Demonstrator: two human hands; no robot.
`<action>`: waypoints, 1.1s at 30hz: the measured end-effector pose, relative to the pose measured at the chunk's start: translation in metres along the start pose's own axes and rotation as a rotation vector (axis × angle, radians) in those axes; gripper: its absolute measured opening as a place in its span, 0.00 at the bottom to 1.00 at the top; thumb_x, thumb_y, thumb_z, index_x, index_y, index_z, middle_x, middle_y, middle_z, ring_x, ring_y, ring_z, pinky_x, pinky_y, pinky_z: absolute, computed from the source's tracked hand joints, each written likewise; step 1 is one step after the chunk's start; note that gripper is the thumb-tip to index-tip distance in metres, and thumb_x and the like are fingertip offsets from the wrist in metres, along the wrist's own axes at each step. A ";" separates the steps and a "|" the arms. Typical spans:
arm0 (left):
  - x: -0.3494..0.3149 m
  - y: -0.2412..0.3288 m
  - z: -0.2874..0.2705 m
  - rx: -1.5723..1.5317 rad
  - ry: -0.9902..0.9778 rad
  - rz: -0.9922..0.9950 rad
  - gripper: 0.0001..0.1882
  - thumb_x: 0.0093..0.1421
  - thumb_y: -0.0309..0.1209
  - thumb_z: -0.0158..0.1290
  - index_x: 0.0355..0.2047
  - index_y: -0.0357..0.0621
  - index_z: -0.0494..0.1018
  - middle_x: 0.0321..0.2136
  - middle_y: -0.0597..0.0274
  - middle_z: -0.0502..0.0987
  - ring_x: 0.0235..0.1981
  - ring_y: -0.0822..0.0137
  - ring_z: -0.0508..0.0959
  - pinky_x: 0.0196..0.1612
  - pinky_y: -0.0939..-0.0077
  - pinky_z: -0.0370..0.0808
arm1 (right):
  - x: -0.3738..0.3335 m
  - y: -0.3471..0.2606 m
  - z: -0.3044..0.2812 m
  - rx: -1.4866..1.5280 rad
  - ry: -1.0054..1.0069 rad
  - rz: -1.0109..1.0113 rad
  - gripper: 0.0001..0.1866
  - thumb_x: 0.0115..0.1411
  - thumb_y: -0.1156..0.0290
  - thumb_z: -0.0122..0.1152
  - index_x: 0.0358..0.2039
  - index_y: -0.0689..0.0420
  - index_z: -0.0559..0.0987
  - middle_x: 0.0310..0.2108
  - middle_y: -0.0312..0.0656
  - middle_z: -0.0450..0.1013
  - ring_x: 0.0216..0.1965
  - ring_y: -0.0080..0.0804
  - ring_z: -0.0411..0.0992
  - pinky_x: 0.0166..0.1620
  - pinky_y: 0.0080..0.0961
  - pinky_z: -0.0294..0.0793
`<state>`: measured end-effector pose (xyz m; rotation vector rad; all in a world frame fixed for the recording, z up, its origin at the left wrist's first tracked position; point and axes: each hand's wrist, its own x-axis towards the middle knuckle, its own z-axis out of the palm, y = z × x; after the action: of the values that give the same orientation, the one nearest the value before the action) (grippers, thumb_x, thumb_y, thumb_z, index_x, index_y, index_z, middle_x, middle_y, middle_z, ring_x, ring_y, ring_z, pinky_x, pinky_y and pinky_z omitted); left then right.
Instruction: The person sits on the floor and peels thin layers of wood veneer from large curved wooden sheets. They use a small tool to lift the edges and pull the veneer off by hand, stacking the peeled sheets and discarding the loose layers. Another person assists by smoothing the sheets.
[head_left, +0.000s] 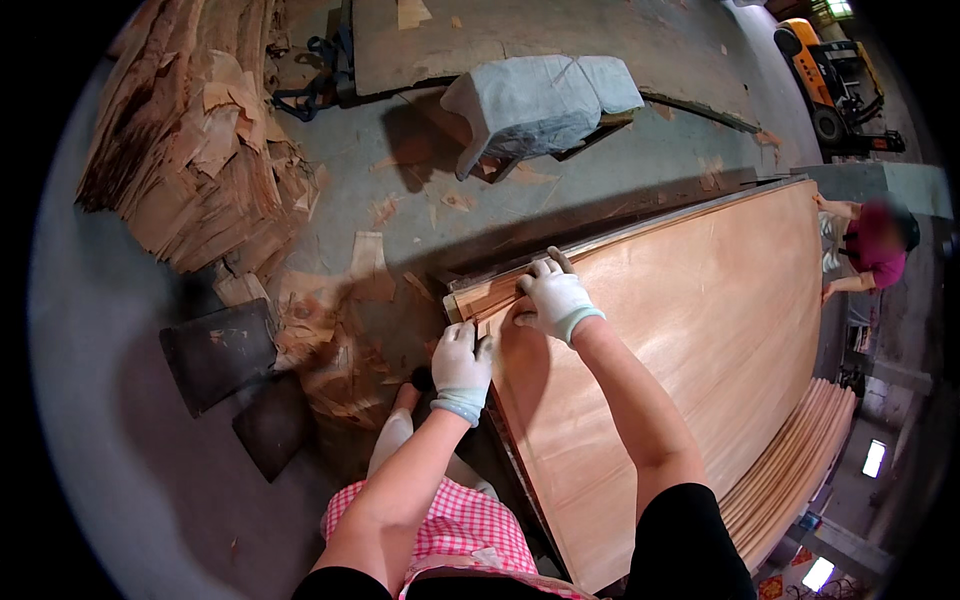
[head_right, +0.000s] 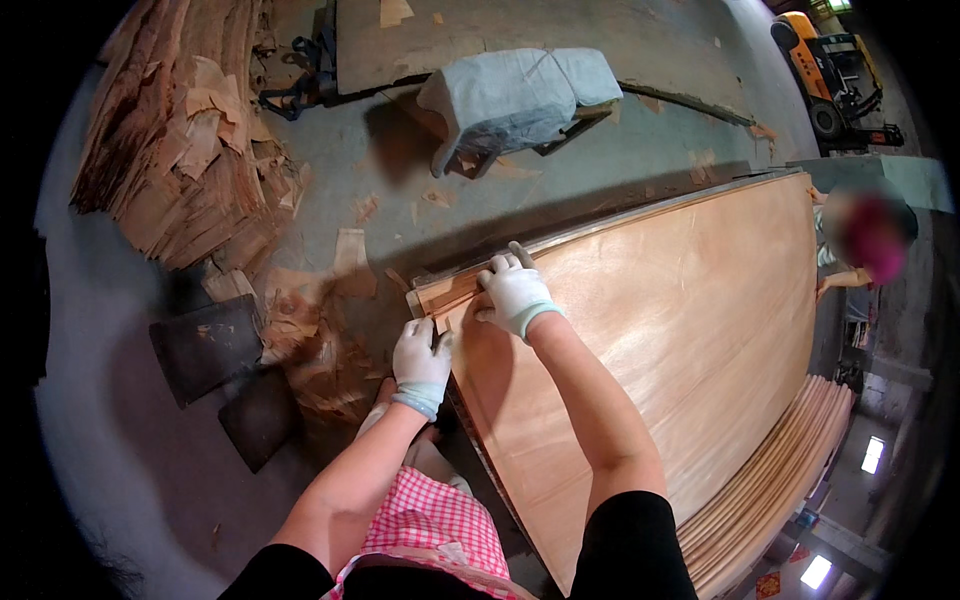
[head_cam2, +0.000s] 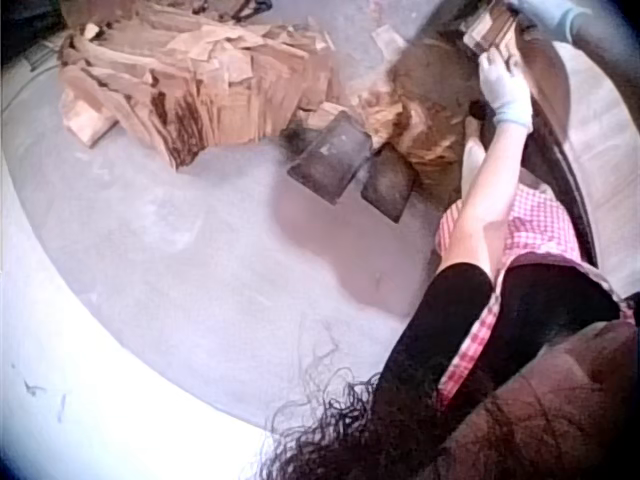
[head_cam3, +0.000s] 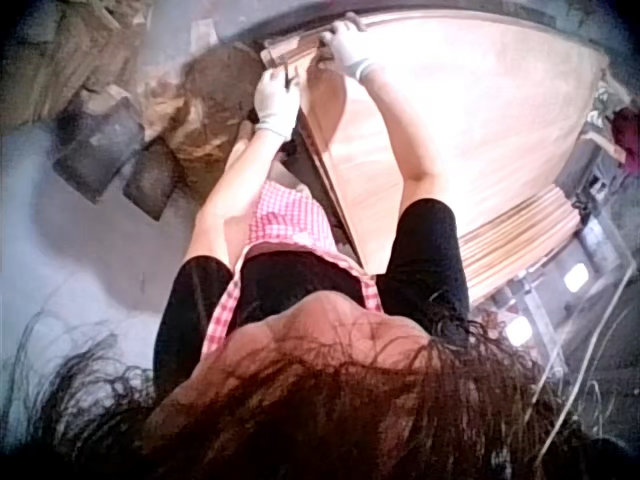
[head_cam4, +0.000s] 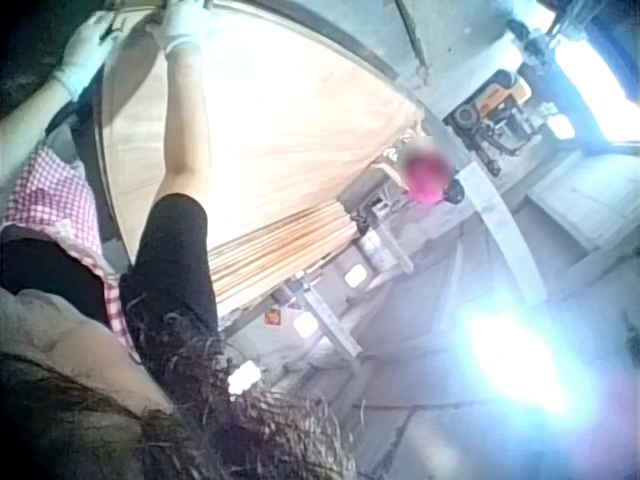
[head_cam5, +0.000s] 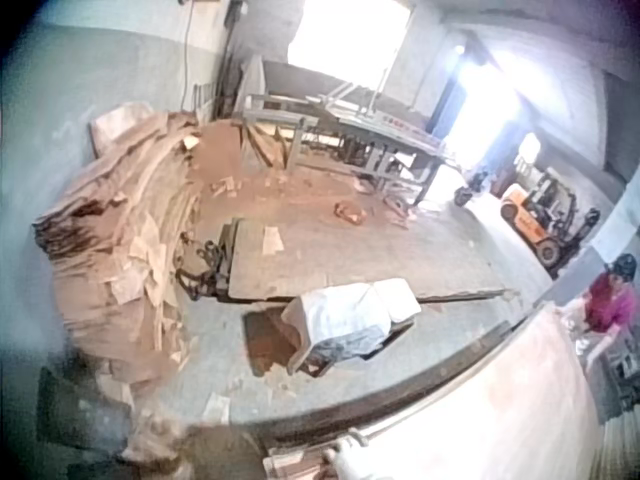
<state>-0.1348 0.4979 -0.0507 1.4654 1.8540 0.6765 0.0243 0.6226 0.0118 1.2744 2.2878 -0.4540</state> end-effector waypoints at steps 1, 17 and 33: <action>-0.003 0.003 -0.001 -0.036 0.087 -0.018 0.24 0.51 0.38 0.61 0.47 0.40 0.72 0.37 0.50 0.75 0.41 0.50 0.75 0.46 0.60 0.73 | -0.002 0.003 0.005 -0.008 0.085 -0.018 0.28 0.48 0.51 0.68 0.46 0.54 0.76 0.52 0.45 0.69 0.59 0.42 0.62 0.70 0.41 0.41; 0.033 -0.004 0.005 -0.108 -0.082 -0.195 0.14 0.50 0.38 0.60 0.25 0.37 0.77 0.24 0.45 0.76 0.29 0.44 0.76 0.34 0.56 0.73 | 0.020 0.010 0.016 0.195 0.058 -0.058 0.26 0.55 0.41 0.56 0.35 0.54 0.81 0.39 0.44 0.76 0.48 0.45 0.70 0.55 0.42 0.64; 0.044 0.010 0.006 -0.075 -0.142 -0.422 0.14 0.55 0.38 0.58 0.34 0.41 0.80 0.28 0.49 0.81 0.29 0.55 0.80 0.37 0.68 0.74 | 0.038 0.016 0.006 0.393 -0.117 0.065 0.26 0.50 0.44 0.62 0.37 0.52 0.84 0.35 0.50 0.78 0.42 0.48 0.75 0.47 0.38 0.73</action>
<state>-0.1301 0.5426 -0.0553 0.9994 1.9197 0.4192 0.0217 0.6546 -0.0153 1.4549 2.1175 -0.9642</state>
